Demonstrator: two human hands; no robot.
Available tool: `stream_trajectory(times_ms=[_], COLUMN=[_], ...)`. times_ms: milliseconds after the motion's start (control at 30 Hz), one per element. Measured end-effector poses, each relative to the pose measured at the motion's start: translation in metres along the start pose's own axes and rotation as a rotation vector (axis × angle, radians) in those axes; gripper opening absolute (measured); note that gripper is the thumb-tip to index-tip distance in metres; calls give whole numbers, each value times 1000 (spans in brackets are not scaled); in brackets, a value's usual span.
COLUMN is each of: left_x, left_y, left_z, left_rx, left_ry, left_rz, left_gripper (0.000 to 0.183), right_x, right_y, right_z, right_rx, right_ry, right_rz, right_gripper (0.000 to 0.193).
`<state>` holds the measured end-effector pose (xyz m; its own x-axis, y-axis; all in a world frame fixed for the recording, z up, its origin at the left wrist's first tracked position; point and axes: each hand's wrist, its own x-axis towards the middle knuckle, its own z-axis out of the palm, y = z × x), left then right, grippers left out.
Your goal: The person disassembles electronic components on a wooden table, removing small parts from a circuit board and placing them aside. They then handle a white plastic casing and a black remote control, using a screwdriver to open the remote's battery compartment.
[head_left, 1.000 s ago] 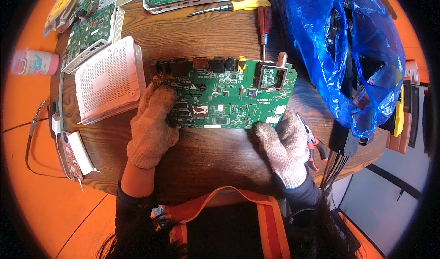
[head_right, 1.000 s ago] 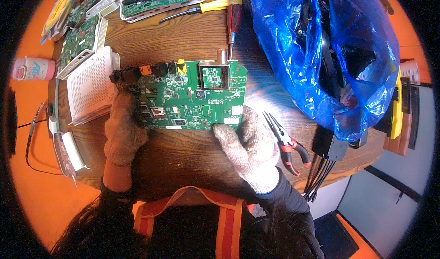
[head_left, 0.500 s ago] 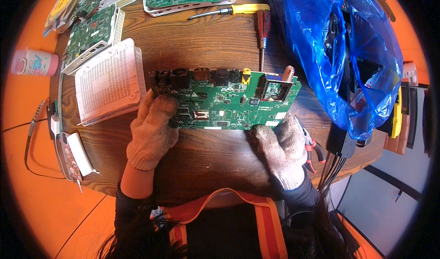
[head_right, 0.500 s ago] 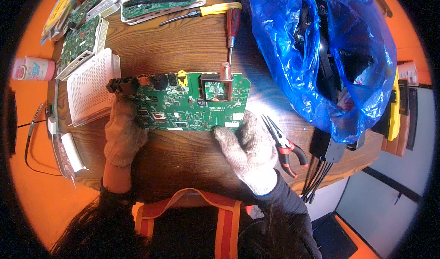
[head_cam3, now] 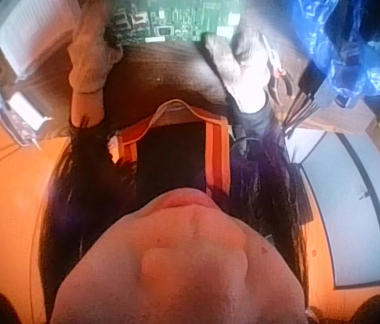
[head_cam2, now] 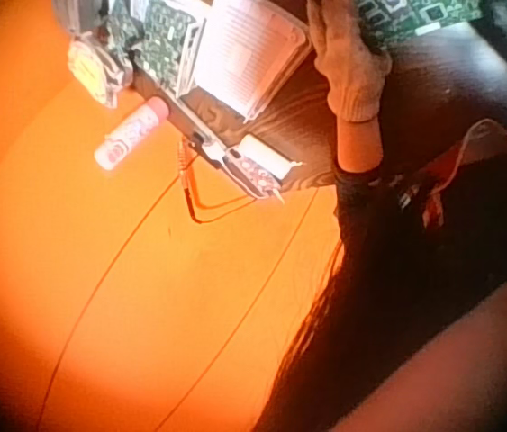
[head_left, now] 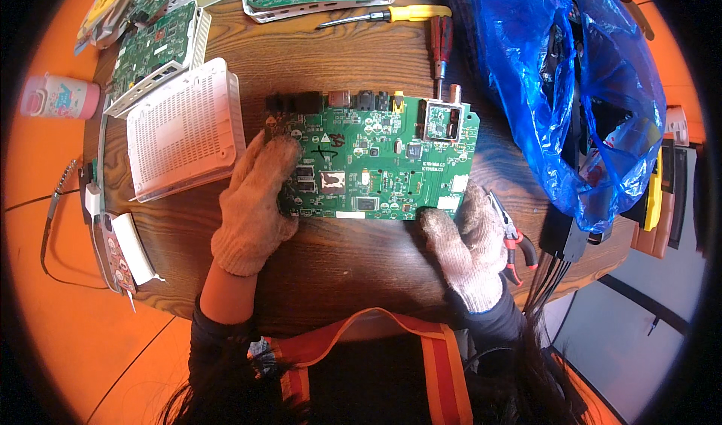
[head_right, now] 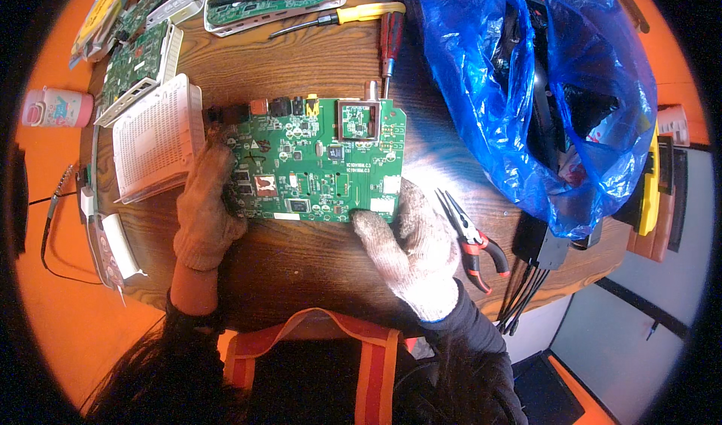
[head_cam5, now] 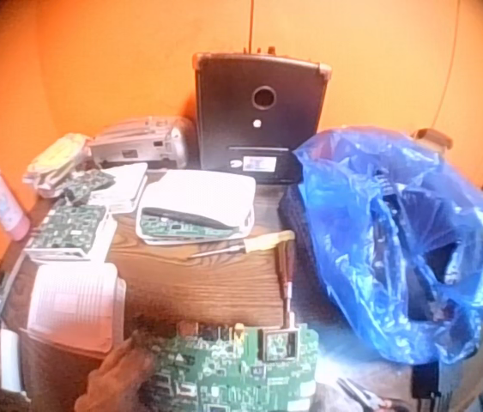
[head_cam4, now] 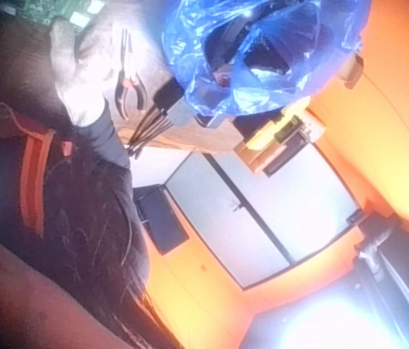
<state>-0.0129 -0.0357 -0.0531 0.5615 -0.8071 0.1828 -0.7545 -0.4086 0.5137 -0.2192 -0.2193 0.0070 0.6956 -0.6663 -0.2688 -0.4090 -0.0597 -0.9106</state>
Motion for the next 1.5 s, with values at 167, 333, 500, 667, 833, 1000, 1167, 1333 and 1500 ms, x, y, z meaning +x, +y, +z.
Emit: stream_trajectory(times_ms=[167, 333, 500, 667, 833, 1000, 1167, 1333, 1500], left_x=[13, 27, 33, 32, 25, 14, 7, 13, 20], left_y=[23, 44, 50, 53, 39, 22, 11, 23, 37], left_z=[-15, -33, -30, -25, -36, -7, -4, -14, -17], left_rx=[-1500, -1627, -1472, -1358, -1489, -1065, -290, -672, -1290], left_ry=[-56, -71, 1, 46, -112, -57, -96, -87, -55], left_rz=[-602, -782, -900, -912, -673, -570, -95, -475, -779], left_gripper=[51, 45, 46, 50, 53, 46, 37, 38, 39], right_x=[1, 0, 1, 2, 1, 1, 0, -3, -1], right_y=[-4, -4, -2, -2, -1, 0, 2, 6, 5], right_z=[-3, -3, -1, -3, -1, -2, 1, 1, 3], right_rx=[-54, -69, -39, -37, -33, -55, 19, 85, 318], right_ry=[-28, -30, -20, -38, -16, -14, -14, 3, -8], right_rz=[-30, -3, -12, -39, -23, -13, 31, 8, -34], right_gripper=[40, 42, 42, 41, 42, 41, 37, 36, 35])
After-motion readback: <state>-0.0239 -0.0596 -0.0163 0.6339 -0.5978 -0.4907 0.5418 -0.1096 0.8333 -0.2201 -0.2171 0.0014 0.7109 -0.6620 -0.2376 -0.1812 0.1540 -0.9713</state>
